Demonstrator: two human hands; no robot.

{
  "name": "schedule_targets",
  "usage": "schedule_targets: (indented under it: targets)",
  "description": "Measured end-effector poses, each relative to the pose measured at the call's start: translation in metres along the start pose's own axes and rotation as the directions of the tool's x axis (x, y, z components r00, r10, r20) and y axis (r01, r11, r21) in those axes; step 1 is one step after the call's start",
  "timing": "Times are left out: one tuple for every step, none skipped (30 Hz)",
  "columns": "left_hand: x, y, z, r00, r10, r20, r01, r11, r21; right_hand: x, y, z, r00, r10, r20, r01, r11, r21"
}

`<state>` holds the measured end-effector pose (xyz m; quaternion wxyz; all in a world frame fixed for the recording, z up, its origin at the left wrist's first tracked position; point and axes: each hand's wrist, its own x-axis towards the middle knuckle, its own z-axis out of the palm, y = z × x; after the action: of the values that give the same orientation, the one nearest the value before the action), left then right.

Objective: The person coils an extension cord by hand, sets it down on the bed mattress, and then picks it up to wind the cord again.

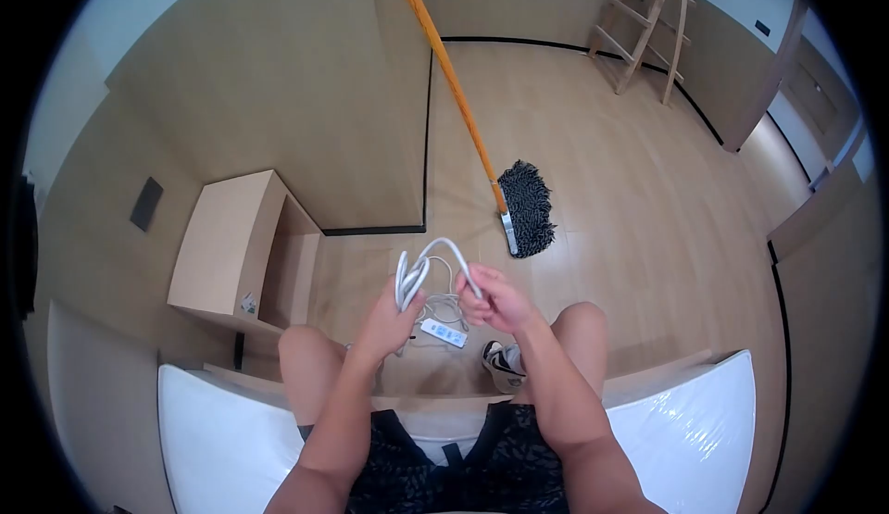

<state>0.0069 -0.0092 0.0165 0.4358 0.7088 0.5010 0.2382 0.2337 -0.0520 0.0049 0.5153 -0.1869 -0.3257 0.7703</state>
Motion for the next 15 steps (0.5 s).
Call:
schedule_targets:
  targets:
    - [0.000, 0.001, 0.000, 1.000, -0.027, 0.016, 0.027, 0.999, 0.025, -0.001, 0.002, 0.001, 0.998, 0.046, 0.032, -0.044, 0.998, -0.042]
    - [0.001, -0.004, 0.004, 1.000, -0.008, -0.013, 0.009, 0.998, 0.065, -0.002, 0.005, 0.002, 0.993, 0.104, 0.060, -0.099, 0.992, -0.084]
    - [0.002, -0.008, 0.008, 1.000, -0.015, -0.024, 0.017, 0.997, 0.071, 0.000, 0.011, 0.003, 0.983, 0.164, 0.087, -0.153, 0.980, -0.126]
    - [0.003, -0.012, 0.011, 0.999, -0.024, -0.035, 0.026, 0.997, 0.078, 0.001, 0.017, 0.006, 0.968, 0.225, 0.112, -0.204, 0.964, -0.170]
    - [0.003, -0.015, 0.014, 0.998, -0.032, -0.046, 0.036, 0.996, 0.086, 0.001, 0.022, 0.010, 0.955, 0.276, 0.110, -0.251, 0.947, -0.200]
    - [0.003, -0.019, 0.016, 1.000, -0.016, -0.013, 0.016, 1.000, 0.026, 0.002, 0.026, 0.018, 0.940, 0.325, 0.106, -0.295, 0.928, -0.228]
    - [0.002, -0.022, 0.017, 1.000, 0.004, 0.019, -0.004, 0.999, -0.035, 0.003, 0.031, 0.024, 0.923, 0.372, 0.101, -0.337, 0.906, -0.257]
    - [0.002, -0.025, 0.019, 0.998, 0.027, 0.050, -0.022, 0.995, -0.096, 0.006, 0.038, 0.023, 0.908, 0.401, 0.123, -0.353, 0.889, -0.292]
    - [0.005, -0.035, 0.025, 0.995, 0.016, 0.094, 0.002, 0.983, -0.185, 0.008, 0.040, 0.024, 0.907, 0.400, 0.127, -0.356, 0.894, -0.272]
    - [0.010, -0.045, 0.033, 0.990, 0.010, 0.141, 0.029, 0.962, -0.271, 0.010, 0.041, 0.024, 0.908, 0.398, 0.131, -0.358, 0.899, -0.251]
    - [0.014, -0.055, 0.040, 0.982, 0.009, 0.190, 0.060, 0.934, -0.352, 0.010, 0.042, 0.025, 0.909, 0.395, 0.133, -0.360, 0.905, -0.228]
    - [0.013, -0.046, 0.037, 0.950, -0.062, 0.307, 0.215, 0.842, -0.495, 0.010, 0.039, 0.028, 0.925, 0.358, 0.124, -0.328, 0.920, -0.213]
    - [0.011, -0.030, 0.029, 0.897, -0.108, 0.428, 0.371, 0.709, -0.599, 0.009, 0.038, 0.027, 0.927, 0.355, 0.116, -0.326, 0.921, -0.214]
    - [0.010, -0.019, 0.023, 0.827, -0.127, 0.547, 0.519, 0.544, -0.659, 0.009, 0.038, 0.026, 0.929, 0.353, 0.109, -0.324, 0.921, -0.215]
    - [0.008, -0.015, 0.023, 0.835, -0.096, 0.542, 0.498, 0.552, -0.669, 0.008, 0.038, 0.025, 0.931, 0.349, 0.102, -0.322, 0.922, -0.215]
